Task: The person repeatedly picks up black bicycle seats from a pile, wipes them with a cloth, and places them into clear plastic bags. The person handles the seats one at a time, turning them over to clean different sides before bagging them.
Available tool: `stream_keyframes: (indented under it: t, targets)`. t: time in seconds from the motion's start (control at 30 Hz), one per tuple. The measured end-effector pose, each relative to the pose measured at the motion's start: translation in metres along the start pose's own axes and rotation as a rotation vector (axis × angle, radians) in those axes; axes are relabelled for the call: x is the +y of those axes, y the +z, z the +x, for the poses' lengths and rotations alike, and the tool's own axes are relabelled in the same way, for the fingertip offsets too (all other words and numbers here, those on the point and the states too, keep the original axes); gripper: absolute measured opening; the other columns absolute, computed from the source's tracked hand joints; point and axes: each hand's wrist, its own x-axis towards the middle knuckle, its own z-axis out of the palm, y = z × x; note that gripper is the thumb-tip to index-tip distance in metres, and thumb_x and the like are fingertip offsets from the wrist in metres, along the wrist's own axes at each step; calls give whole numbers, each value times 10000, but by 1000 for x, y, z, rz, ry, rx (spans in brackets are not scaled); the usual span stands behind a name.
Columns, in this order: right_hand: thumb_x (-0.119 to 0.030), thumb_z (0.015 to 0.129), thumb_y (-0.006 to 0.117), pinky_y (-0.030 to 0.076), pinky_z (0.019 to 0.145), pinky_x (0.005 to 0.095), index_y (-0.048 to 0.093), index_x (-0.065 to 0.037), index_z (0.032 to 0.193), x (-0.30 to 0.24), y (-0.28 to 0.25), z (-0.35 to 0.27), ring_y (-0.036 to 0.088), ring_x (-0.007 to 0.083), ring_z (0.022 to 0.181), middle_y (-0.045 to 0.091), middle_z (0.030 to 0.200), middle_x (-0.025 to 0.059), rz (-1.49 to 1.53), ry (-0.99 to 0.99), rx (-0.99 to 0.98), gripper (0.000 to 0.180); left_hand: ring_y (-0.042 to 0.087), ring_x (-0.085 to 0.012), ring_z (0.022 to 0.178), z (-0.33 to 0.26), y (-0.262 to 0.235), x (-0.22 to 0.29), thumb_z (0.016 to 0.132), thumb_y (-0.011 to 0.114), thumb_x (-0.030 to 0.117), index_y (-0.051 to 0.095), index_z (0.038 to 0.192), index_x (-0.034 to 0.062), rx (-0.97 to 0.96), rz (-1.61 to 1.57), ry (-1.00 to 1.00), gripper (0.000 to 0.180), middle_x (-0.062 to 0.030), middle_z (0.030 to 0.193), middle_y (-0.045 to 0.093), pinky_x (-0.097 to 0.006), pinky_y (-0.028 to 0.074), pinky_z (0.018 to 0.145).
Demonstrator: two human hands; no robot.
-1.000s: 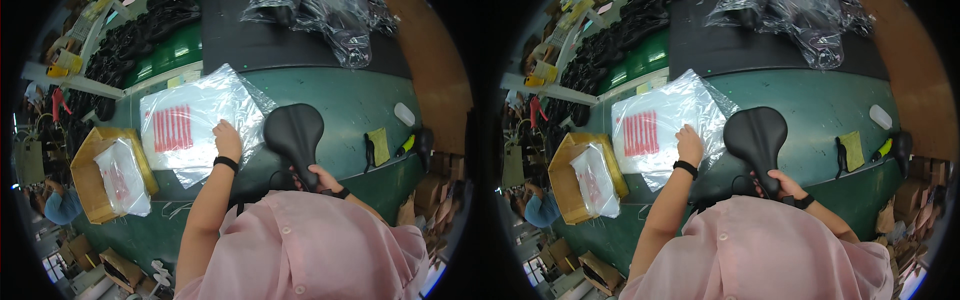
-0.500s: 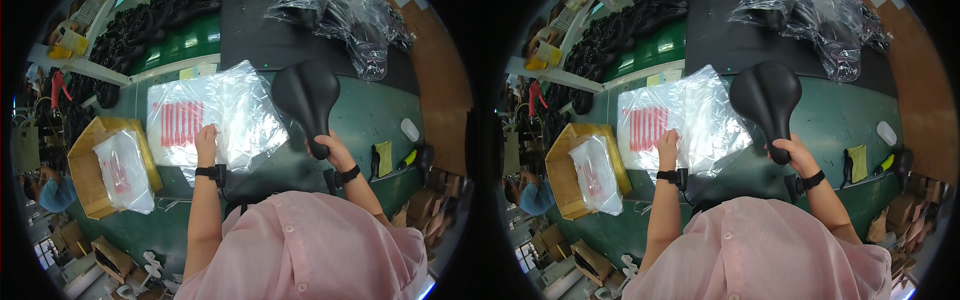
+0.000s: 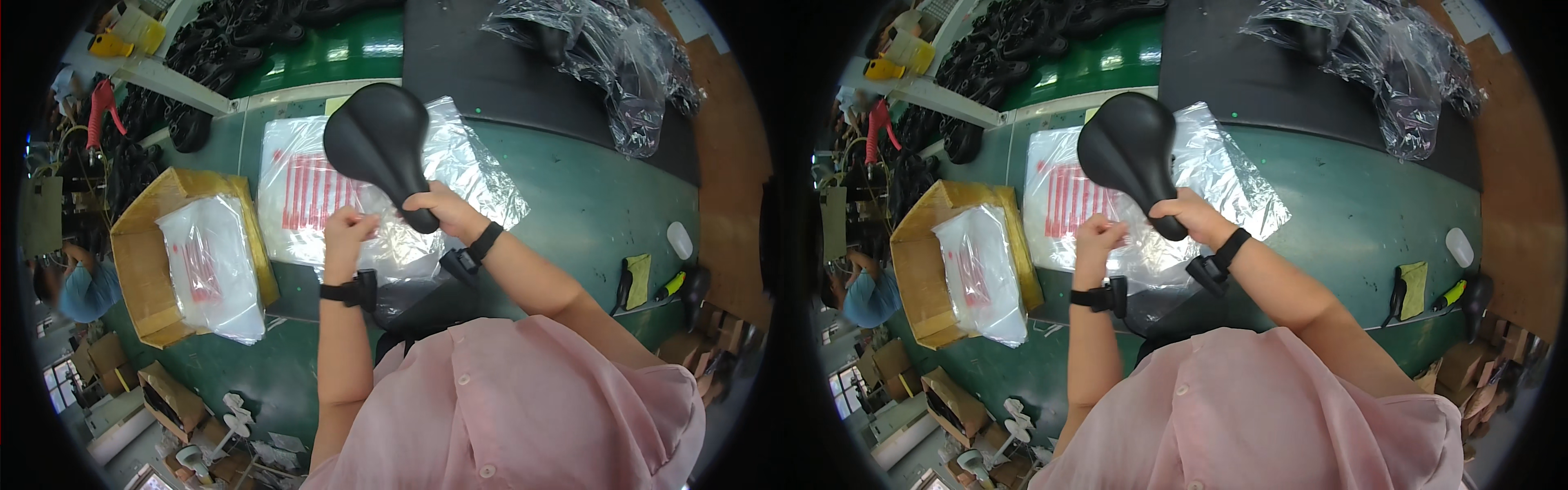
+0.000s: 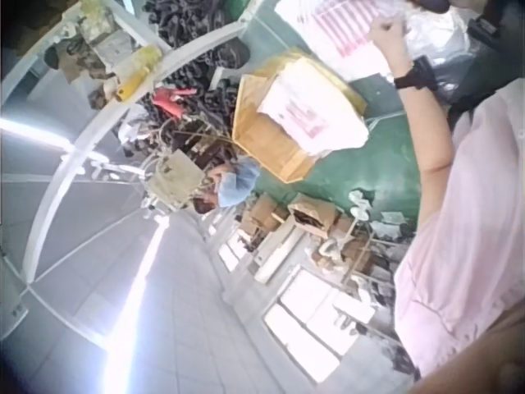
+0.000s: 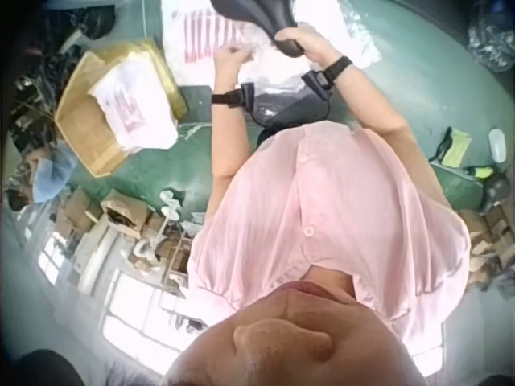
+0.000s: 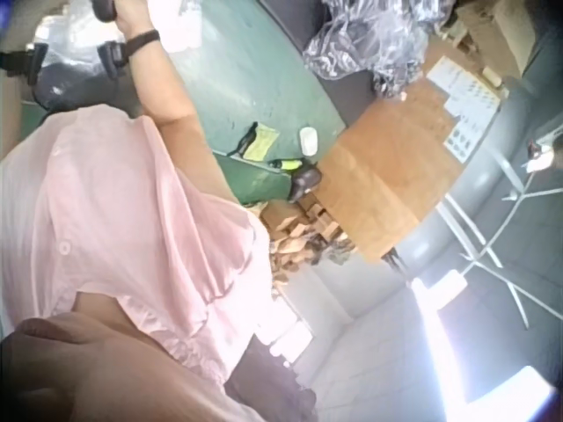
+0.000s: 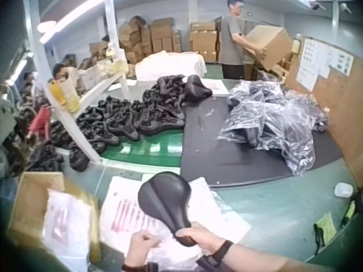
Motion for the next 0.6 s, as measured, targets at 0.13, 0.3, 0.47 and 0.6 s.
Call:
stream_keyframes:
  t: [0.13,0.3,0.47,0.6]
  targets:
    - [-121,729,688,493,653,284,601,72,1016,-7,-19,-8,617,159,714,640,851,95,-130,-30,85,357,538,-76,658,-16,-62,0,928,608,169,575,836,53,131,-673,-25,152,-9,757,585,-218,447,559]
    - [-101,727,682,482,689,281,603,53,1024,-20,-32,-22,602,146,749,631,862,71,-188,-99,199,343,541,-72,673,-56,-81,52,941,585,138,590,1027,35,310,-627,144,134,13,762,561,-217,466,610]
    - [-86,723,682,488,747,297,594,49,1090,-44,-28,-63,609,158,821,637,935,71,-103,-200,151,400,597,-89,708,-53,-47,51,891,622,88,619,916,32,93,-169,24,61,-4,777,612,-251,493,672]
    - [-97,726,705,476,870,303,559,55,1192,-41,8,-92,597,170,963,621,1088,94,60,-227,59,512,596,-100,636,-32,12,23,833,649,24,577,777,46,-40,62,157,93,-13,716,610,-240,490,609]
